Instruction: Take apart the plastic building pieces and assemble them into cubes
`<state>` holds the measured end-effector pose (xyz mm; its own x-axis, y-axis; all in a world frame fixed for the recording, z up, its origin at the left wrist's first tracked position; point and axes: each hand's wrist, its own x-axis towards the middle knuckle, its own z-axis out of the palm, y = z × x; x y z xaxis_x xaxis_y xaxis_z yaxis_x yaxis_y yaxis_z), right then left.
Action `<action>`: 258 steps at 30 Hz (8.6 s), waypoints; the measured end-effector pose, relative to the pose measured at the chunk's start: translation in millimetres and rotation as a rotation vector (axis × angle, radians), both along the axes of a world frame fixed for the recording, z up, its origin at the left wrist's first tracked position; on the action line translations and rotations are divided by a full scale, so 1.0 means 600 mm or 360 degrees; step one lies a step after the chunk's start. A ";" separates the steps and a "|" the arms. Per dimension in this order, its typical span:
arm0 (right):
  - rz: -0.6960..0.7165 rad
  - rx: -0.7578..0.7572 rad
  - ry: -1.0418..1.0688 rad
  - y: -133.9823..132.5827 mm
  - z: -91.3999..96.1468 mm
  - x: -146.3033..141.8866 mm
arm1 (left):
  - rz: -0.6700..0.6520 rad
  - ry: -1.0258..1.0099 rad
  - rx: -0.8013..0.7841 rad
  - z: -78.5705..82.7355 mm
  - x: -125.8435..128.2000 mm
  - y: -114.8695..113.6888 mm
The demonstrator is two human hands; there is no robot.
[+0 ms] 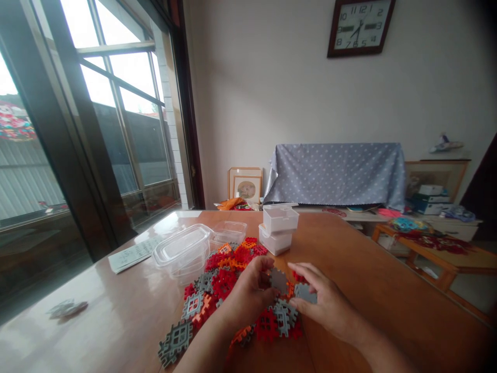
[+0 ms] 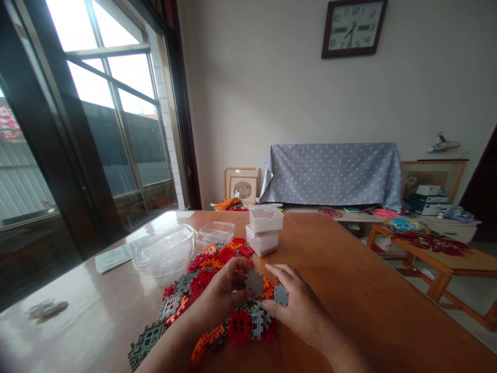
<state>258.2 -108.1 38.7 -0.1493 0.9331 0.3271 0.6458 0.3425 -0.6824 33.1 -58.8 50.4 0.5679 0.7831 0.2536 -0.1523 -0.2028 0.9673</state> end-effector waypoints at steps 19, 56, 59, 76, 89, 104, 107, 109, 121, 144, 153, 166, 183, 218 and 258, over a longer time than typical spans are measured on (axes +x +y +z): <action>-0.0084 -0.0137 -0.0109 0.013 -0.008 0.078 | 0.0314 0.0173 -0.0004 -0.002 -0.005 0.005; 0.0050 -0.0357 -0.0119 0.014 -0.020 0.086 | 0.0334 0.0313 0.0167 -0.014 -0.006 0.018; 0.0046 -0.0357 -0.0124 0.014 -0.021 0.087 | 0.0342 0.0310 0.0153 -0.013 -0.005 0.017; 0.0032 -0.0406 -0.0288 0.017 -0.022 0.074 | 0.0385 0.0302 0.0146 0.003 -0.014 0.020; 0.0045 -0.0356 -0.0320 0.020 -0.027 0.070 | 0.0357 0.0229 0.0120 0.004 -0.017 0.023; 0.0043 -0.0317 -0.0415 0.029 -0.041 0.072 | 0.0378 0.0319 0.0202 -0.001 -0.016 0.027; 0.0038 -0.0307 -0.0423 0.029 -0.044 0.071 | 0.0378 0.0327 0.0219 -0.002 -0.016 0.028; 0.0036 -0.0308 -0.0430 0.029 -0.043 0.069 | 0.0382 0.0342 0.0229 -0.002 -0.017 0.028; -0.0188 -0.0393 -0.0485 0.023 -0.050 0.111 | 0.0422 0.0399 0.0287 0.004 -0.018 0.025; -0.0677 -0.0376 -0.0289 0.083 -0.094 0.204 | 0.0439 0.0407 0.0327 -0.003 -0.020 0.033; -0.0671 -0.0308 -0.0250 0.067 -0.082 0.204 | 0.0437 0.0351 0.0257 -0.001 -0.023 0.035; -0.0180 -0.0009 -0.0274 0.042 -0.044 0.001 | 0.0896 0.0243 0.0166 -0.008 -0.065 0.072; -0.0254 0.0062 -0.0739 0.080 -0.073 -0.041 | 0.1212 -0.0136 -0.0092 0.011 -0.110 0.084; -0.0132 -0.0566 -0.0860 0.182 -0.053 0.063 | 0.1100 -0.0079 -0.0110 0.003 -0.095 0.081; 0.0326 -0.0402 -0.0679 0.005 -0.023 -0.136 | 0.1327 -0.0108 -0.0065 0.014 -0.119 0.088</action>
